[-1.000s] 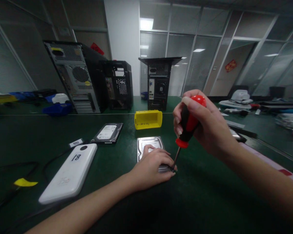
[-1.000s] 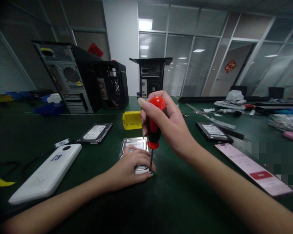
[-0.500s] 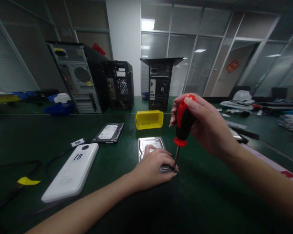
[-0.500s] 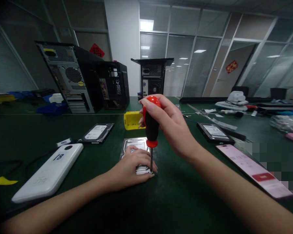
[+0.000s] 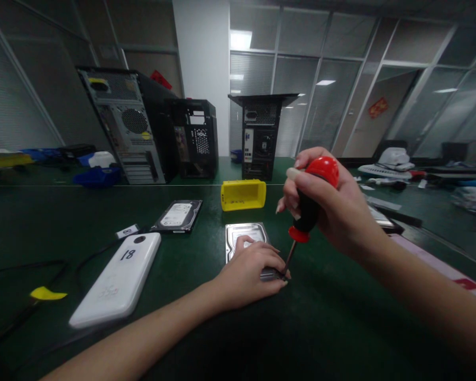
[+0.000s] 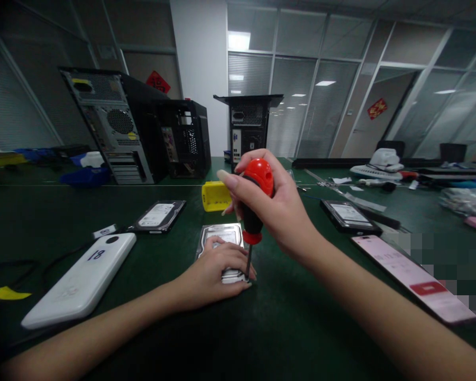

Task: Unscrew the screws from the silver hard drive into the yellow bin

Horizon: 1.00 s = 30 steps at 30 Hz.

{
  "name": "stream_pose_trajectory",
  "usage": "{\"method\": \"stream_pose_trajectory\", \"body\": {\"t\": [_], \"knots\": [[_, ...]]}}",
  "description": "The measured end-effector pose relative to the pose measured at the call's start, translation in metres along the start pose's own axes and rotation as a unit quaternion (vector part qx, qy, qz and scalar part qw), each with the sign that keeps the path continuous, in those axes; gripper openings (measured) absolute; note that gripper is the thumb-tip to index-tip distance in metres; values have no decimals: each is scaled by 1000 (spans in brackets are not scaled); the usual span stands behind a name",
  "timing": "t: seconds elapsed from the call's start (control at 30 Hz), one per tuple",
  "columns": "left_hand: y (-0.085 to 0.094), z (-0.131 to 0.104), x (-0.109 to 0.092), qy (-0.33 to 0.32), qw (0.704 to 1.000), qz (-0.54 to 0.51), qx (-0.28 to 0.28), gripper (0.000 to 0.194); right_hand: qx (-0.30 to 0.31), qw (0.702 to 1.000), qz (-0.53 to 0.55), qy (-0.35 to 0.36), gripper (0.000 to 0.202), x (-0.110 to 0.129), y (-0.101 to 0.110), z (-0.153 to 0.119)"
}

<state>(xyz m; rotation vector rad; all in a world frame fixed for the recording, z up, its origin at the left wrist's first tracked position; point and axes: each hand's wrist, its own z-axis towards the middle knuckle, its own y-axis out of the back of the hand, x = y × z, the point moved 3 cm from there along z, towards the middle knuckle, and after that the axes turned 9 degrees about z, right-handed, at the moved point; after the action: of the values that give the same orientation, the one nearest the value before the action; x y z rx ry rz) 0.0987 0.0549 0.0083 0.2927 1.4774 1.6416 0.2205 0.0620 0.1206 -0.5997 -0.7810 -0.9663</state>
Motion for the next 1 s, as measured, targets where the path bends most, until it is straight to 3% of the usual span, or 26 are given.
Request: {"method": "stream_pose_trajectory", "body": {"t": [0.1,0.4,0.73,0.9,1.0], "knots": [[0,0,0,0,1000,5,2,12,8,1000,9,8,14,1,-2,0],[1,0,0,-2,1000,-3,-3,12,17,999,43,-13,26,4,-4,-1],[1,0,-1,-3,1000,-6,0,11,-9,997,77,-19,24,-2,-3,-1],[1,1,2,0,1000,22,0,34,6,998,69,-3,25,-3,-6,0],[3,1,5,-21,999,33,18,38,18,997,72,6,22,-4,-6,-1]]}}
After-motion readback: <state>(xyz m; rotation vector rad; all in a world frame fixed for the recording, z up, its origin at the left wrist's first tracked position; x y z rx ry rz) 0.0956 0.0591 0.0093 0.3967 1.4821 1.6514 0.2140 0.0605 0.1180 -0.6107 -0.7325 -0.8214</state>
